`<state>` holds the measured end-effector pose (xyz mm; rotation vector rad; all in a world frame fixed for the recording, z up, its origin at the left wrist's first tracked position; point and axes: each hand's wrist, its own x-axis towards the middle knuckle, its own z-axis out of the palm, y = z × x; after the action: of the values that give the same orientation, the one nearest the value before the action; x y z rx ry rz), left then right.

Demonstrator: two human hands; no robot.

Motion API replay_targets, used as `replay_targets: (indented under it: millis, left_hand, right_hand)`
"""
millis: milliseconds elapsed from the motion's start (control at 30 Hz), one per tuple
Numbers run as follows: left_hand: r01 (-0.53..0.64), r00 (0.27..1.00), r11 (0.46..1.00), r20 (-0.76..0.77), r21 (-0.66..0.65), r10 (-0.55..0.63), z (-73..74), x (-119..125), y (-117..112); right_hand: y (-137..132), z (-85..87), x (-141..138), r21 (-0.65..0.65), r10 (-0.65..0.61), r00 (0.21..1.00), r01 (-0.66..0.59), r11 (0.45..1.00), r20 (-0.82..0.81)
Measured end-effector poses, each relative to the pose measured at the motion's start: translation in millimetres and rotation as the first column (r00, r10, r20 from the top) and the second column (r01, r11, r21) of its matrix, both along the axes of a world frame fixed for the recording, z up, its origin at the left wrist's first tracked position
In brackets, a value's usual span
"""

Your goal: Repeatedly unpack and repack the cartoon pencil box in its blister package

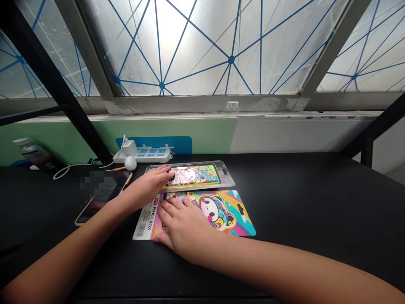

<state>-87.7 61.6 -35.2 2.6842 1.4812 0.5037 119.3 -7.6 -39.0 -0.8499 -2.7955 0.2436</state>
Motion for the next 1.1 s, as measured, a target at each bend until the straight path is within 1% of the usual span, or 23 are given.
replay_targets:
  millis: [133,200,267,367,433,500,567,600,700,767,833,933,1100]
  left_hand:
    - [-0.001,1.000,1.000,0.002,0.009,0.001,0.5,1,-1]
    - [-0.001,1.000,1.000,0.001,0.012,0.001,0.9,1,-2]
    - [-0.003,1.000,1.000,0.000,0.015,0.003,1.1,1,-2]
    - [-0.005,1.000,1.000,-0.003,0.026,0.005,1.4,2,-2]
    - [0.003,1.000,0.999,-0.004,0.036,-0.003,2.5,2,-3]
    - [0.010,1.000,0.999,-0.007,0.047,-0.010,4.6,3,-4]
    - [0.009,1.000,0.998,-0.013,0.055,-0.008,7.5,4,-5]
    - [0.006,1.000,0.998,-0.018,0.058,-0.005,9.0,5,-6]
    - [0.000,0.999,0.998,-0.034,0.063,0.003,12.3,6,-7]
    - [-0.004,0.999,0.998,-0.037,0.067,0.006,12.9,7,-7]
    - [-0.010,0.999,0.997,-0.032,0.073,0.012,12.5,8,-7]
    - [-0.023,1.000,0.997,-0.017,0.078,0.024,11.7,9,-7]
    - [-0.035,0.999,0.996,0.001,0.080,0.035,12.4,9,-8]
  right_hand:
    - [2,0.6,1,-0.013,0.002,1.000,-0.002,1.000,0.000]
    - [3,0.9,2,0.005,0.022,0.999,-0.021,1.000,-0.025]
    - [5,1.4,3,0.050,0.050,0.997,-0.047,0.998,-0.067]
    - [13,6.0,5,0.167,0.096,0.983,-0.069,0.983,-0.158]
    - [24,13.0,9,0.245,0.078,0.977,-0.027,0.969,-0.200]
    - [43,21.6,17,0.259,-0.027,0.982,0.076,0.963,-0.187]
    - [67,29.2,30,0.216,-0.174,0.975,0.201,0.955,-0.140]
    - [80,31.9,38,0.190,-0.228,0.965,0.250,0.949,-0.128]
    - [117,35.4,65,0.116,-0.321,0.940,0.334,0.935,-0.117]
    - [135,35.6,80,0.038,-0.337,0.937,0.341,0.939,-0.088]
    - [144,36.0,90,-0.034,-0.324,0.945,0.322,0.946,-0.049]
    - [148,37.7,97,-0.100,-0.294,0.956,0.293,0.951,0.005]
    - [149,37.8,97,-0.125,-0.295,0.955,0.297,0.947,0.034]
